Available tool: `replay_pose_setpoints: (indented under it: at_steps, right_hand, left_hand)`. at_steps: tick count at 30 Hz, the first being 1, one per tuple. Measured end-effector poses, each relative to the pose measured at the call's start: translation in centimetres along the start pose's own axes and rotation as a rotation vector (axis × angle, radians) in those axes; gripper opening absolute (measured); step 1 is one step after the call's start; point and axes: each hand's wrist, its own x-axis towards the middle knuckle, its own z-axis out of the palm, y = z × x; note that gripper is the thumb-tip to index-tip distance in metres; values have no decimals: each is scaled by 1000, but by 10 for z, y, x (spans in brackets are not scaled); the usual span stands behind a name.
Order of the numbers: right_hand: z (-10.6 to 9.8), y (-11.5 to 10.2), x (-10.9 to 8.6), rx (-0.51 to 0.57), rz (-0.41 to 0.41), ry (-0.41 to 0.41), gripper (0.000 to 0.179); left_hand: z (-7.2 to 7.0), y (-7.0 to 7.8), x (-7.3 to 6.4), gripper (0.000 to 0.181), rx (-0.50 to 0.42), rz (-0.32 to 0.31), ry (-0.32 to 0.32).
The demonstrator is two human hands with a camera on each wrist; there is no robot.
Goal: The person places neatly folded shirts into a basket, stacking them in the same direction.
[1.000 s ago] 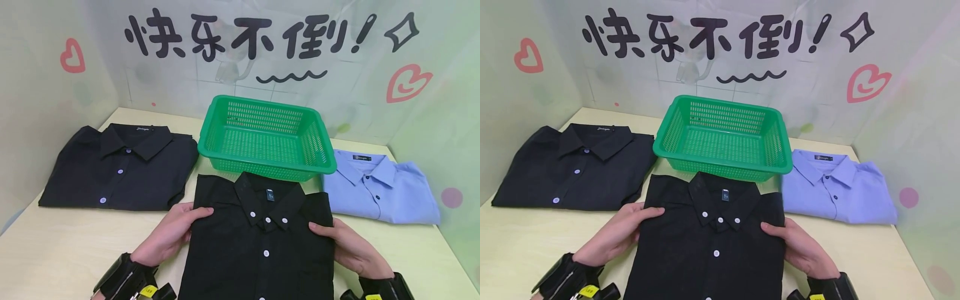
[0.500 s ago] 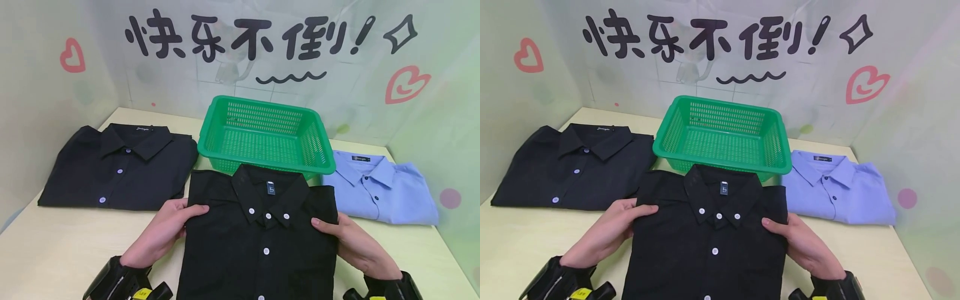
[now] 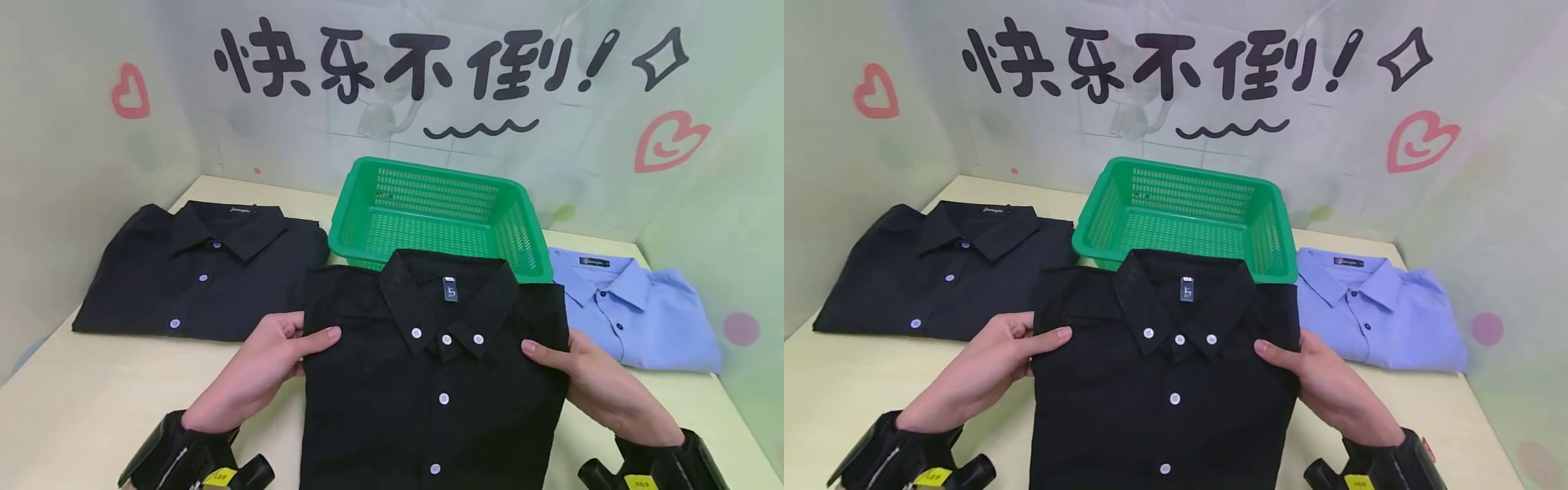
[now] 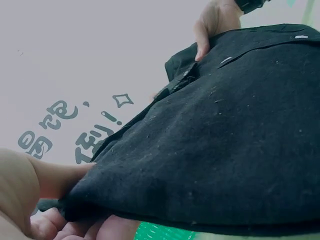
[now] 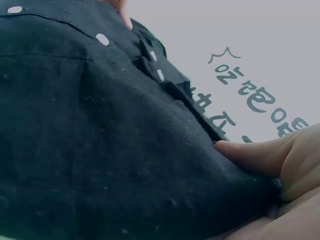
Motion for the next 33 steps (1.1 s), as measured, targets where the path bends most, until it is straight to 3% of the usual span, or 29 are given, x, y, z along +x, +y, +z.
replay_pose_setpoints:
  at_steps: [4,12,16,22,28,33]
  right_hand:
    - [-1,-3,4,-25,-11,41,48]
    - [1,-7,14,-44,-78,92,52]
    - [2,-13,17,-21,-117,109,51]
    - [2,-20,22,-24,-149,116,48]
    - [2,-25,25,-19,-172,135,47]
    - [2,-31,26,2,-185,164,51]
  left_hand:
    - [2,2,3,61,57,17,66]
    - [-1,6,14,45,99,101,106]
    - [-4,11,19,41,85,148,109]
    - [-5,13,23,32,43,164,96]
    - [-6,15,28,27,31,193,95]
    - [-5,20,33,35,66,230,136]
